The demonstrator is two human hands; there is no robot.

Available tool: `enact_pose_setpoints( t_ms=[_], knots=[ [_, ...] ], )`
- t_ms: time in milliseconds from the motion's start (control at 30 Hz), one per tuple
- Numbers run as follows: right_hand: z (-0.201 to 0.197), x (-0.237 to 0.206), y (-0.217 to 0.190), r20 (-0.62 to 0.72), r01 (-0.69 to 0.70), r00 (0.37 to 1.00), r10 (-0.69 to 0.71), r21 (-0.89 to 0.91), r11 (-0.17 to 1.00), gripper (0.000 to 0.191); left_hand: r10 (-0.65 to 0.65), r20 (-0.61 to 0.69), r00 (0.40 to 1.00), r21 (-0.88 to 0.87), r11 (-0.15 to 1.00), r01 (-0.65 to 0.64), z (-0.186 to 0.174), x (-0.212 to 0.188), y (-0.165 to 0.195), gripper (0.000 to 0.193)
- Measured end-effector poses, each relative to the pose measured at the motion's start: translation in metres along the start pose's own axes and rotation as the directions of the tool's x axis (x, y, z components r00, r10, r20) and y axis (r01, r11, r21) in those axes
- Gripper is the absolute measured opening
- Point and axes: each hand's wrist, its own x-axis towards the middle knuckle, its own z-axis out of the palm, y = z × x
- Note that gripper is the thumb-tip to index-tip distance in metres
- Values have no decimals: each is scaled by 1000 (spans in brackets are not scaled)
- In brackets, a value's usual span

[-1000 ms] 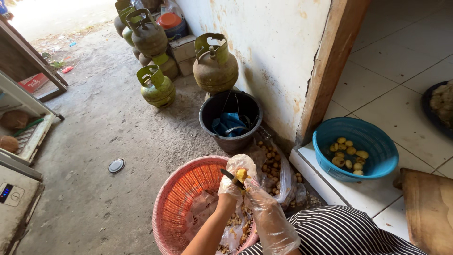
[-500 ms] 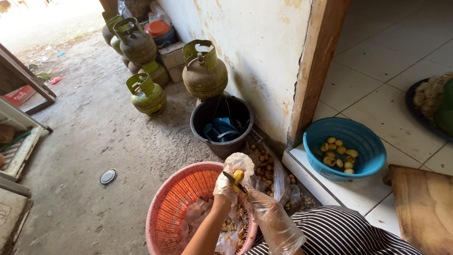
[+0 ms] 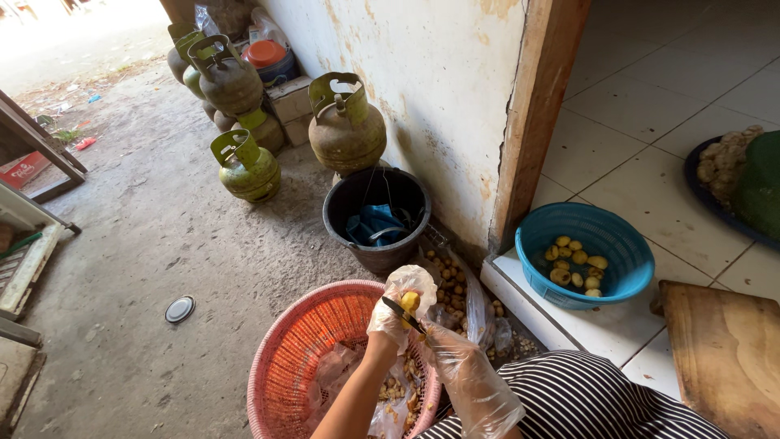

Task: The person sits on a low stool and peels potatoes one at a time with a small knife, letting the peels fall into a pink basket and placing the peeled potatoes into a blue basin. They occasionally reach into a bag of unpeeled potatoes to pick up the next one.

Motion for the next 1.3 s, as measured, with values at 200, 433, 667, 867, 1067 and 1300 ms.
enact_pose_setpoints(
  t_ms=[200, 433, 667, 867, 1067, 1300],
  knots=[
    [2, 2, -21, -63, -117, 991, 118, 6, 993, 40, 53, -11, 999, -158, 986, -54, 1, 6, -16, 27],
    [4, -2, -14, -134, -170, 977, 167, -8, 985, 39, 20, 23, 1000, -140, 990, -17, 4, 8, -33, 38],
    [13, -27, 16, -224, -49, 974, 16, -141, 989, 41, 76, -8, 997, -156, 985, -77, 3, -4, -50, 43],
    [13, -24, -7, -260, 47, 962, -81, -134, 990, 42, 159, 48, 986, -92, 984, -154, 3, -19, -49, 43],
    [6, -2, -18, -132, -257, 941, 311, 317, 913, 44, -21, -30, 999, -265, 964, 13, 18, -29, -38, 37],
    [4, -5, -2, -43, -24, 999, 20, -84, 996, 36, -13, -168, 986, -305, 952, -40, 4, -5, -21, 36]
  ],
)
